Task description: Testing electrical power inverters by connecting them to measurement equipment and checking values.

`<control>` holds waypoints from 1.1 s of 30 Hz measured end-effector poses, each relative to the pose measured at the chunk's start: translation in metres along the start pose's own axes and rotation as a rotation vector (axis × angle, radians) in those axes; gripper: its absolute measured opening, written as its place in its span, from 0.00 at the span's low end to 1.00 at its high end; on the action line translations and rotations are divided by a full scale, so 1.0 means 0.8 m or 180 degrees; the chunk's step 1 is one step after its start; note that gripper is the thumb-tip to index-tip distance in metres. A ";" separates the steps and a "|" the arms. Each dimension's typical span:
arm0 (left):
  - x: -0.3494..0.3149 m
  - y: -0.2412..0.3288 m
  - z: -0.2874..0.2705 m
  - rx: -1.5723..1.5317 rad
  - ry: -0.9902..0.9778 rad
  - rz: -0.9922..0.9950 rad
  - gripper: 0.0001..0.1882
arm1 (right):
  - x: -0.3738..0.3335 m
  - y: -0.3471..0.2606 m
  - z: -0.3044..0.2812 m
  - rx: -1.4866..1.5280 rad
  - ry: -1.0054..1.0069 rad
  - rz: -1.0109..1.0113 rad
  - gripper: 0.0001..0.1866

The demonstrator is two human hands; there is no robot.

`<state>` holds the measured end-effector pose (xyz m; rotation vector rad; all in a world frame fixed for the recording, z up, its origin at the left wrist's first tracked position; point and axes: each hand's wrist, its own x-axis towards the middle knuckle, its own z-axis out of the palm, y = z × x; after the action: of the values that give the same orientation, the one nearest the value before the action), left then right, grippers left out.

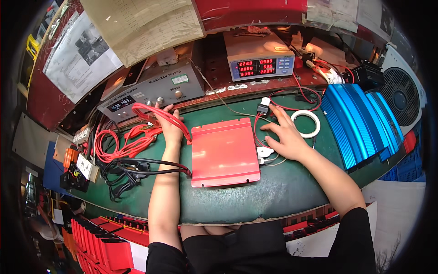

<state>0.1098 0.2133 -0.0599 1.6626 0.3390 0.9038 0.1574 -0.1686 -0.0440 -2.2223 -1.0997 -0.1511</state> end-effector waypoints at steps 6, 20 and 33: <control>-0.001 0.001 -0.001 0.0065 -0.0024 0.0006 0.39 | 0.000 0.000 0.000 -0.0035 -0.0043 0.0002 0.17; 0.001 0.005 0.001 0.0068 -0.0098 0.0121 0.39 | 0.002 -0.002 -0.004 0.0004 0.0005 0.0008 0.17; 0.001 0.000 -0.001 0.0060 -0.0038 0.0129 0.39 | 0.001 0.000 -0.001 -0.0025 0.0022 -0.0026 0.17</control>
<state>0.1096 0.2145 -0.0595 1.6968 0.3076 0.9229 0.1577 -0.1686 -0.0435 -2.2228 -1.1065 -0.1666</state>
